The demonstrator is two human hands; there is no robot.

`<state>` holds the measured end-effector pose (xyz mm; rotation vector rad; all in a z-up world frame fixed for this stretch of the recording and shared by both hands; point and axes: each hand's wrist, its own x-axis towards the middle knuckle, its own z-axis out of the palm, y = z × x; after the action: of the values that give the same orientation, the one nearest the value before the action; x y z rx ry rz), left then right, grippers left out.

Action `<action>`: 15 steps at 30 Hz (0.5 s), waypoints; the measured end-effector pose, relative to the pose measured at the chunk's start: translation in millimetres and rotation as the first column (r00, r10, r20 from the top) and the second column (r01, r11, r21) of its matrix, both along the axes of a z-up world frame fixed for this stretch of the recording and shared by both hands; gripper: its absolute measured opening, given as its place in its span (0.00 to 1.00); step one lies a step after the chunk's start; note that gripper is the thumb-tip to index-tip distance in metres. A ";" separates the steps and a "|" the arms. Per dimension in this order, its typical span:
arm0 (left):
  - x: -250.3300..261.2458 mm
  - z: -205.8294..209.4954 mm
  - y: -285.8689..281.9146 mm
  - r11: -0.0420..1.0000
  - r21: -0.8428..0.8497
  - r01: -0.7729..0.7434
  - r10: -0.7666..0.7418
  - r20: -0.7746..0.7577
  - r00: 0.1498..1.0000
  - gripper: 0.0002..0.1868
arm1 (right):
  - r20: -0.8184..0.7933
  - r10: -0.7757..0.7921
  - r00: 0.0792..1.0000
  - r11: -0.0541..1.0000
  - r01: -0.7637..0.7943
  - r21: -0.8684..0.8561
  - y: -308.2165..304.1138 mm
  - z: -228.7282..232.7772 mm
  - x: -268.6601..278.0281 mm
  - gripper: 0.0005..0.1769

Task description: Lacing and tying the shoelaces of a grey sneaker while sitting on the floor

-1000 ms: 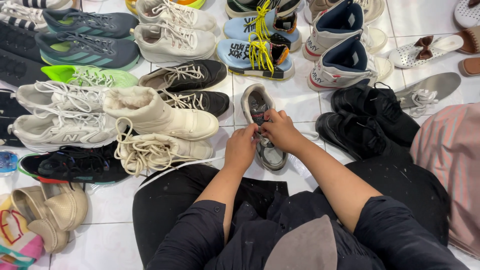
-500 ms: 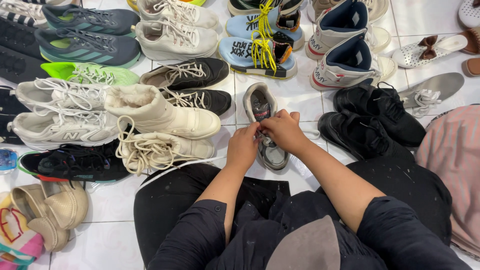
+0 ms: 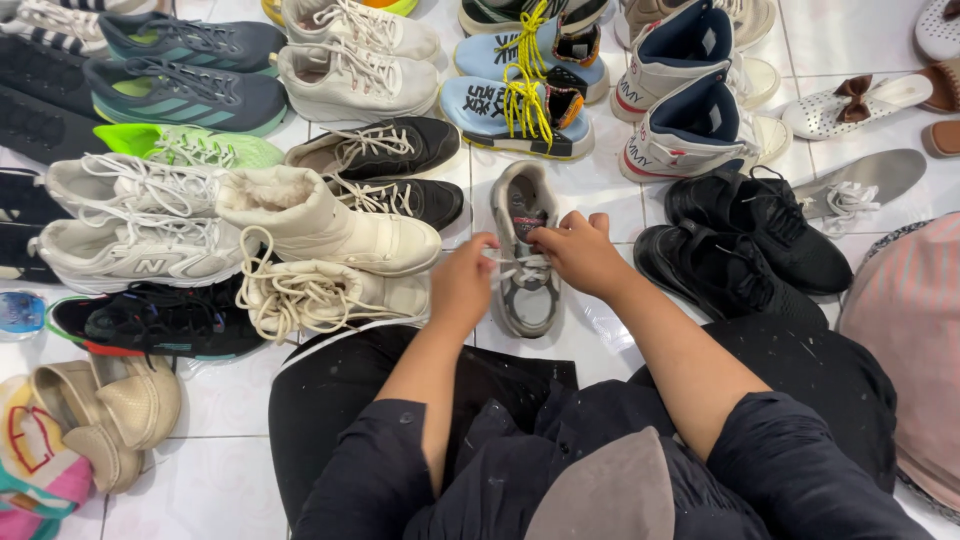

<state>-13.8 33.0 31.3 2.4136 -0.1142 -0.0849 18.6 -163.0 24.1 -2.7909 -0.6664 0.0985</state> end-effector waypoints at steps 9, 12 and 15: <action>-17.1 69.7 115.2 0.760 -0.165 -0.629 0.650 0.192 0.735 0.15 | -0.086 0.011 0.996 0.986 0.003 0.167 -5.1 -24.0 7.3 0.06; -37.0 99.4 174.2 0.814 -0.280 -0.508 0.526 0.727 0.442 0.17 | -0.080 0.023 0.997 0.994 -0.014 0.108 -5.3 -16.7 5.1 0.07; -70.2 136.3 229.3 0.710 -0.280 -0.646 0.612 0.701 0.368 0.19 | -0.191 0.088 0.978 0.978 -0.048 0.203 -7.3 -12.0 9.2 0.21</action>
<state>-84.1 262.3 167.7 2.1847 0.4661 1.3312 27.7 -170.3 12.1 -2.5266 -0.6817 0.3037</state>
